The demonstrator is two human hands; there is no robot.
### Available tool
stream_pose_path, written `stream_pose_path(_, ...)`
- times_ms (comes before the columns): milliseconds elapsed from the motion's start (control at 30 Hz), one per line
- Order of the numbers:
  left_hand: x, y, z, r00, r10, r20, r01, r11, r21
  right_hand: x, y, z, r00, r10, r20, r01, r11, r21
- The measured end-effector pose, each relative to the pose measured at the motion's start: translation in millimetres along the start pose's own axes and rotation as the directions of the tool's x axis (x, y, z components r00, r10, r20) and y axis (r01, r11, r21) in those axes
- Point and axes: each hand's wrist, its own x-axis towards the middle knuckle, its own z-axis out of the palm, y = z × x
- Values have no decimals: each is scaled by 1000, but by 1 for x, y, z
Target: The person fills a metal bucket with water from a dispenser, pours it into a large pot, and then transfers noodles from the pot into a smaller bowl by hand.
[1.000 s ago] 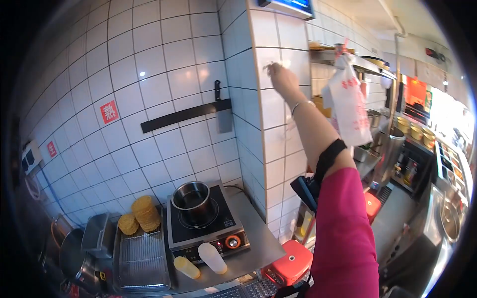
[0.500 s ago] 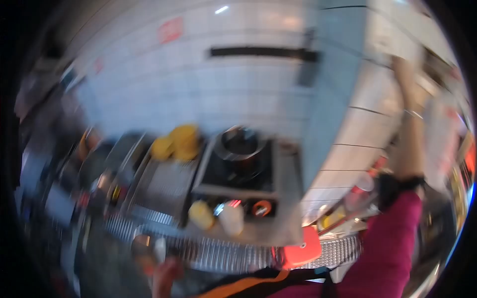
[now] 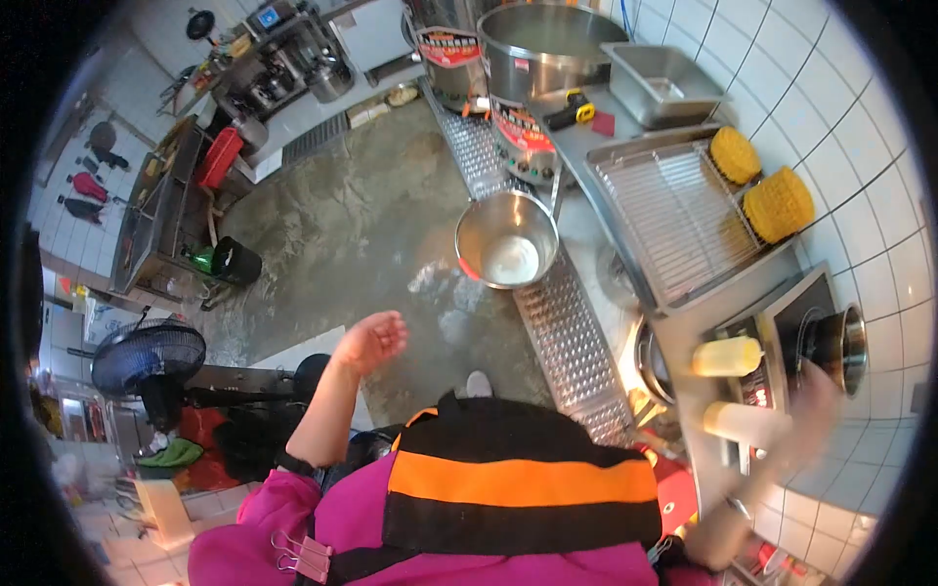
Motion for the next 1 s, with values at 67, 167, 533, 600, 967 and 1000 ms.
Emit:
stream_pose_path(67,34,13,-54,993,-68,-101,52,986,-161,-42,-13,119,908,-60,415,66,998,1)
stream_pose_path(167,102,15,-124,957,-187,-223,122,953,-276,-98,18,236,574,-136,807,163,985,50)
stream_pose_path(533,254,37,-54,920,-146,-364,231,952,201,-119,115,498,227,395,890,-349,886,-305)
stream_pose_path(600,280,43,-46,907,-221,-359,317,920,232,-142,122,548,180,312,933,-157,945,-286)
stream_pose_path(967,389,-16,-103,907,-312,-282,418,745,520,-235,119,691,-118,224,968,401,902,-160)
stream_pose_path(1000,394,-17,-115,940,-295,-170,329,661,675,-242,125,698,-155,207,966,439,890,-120)
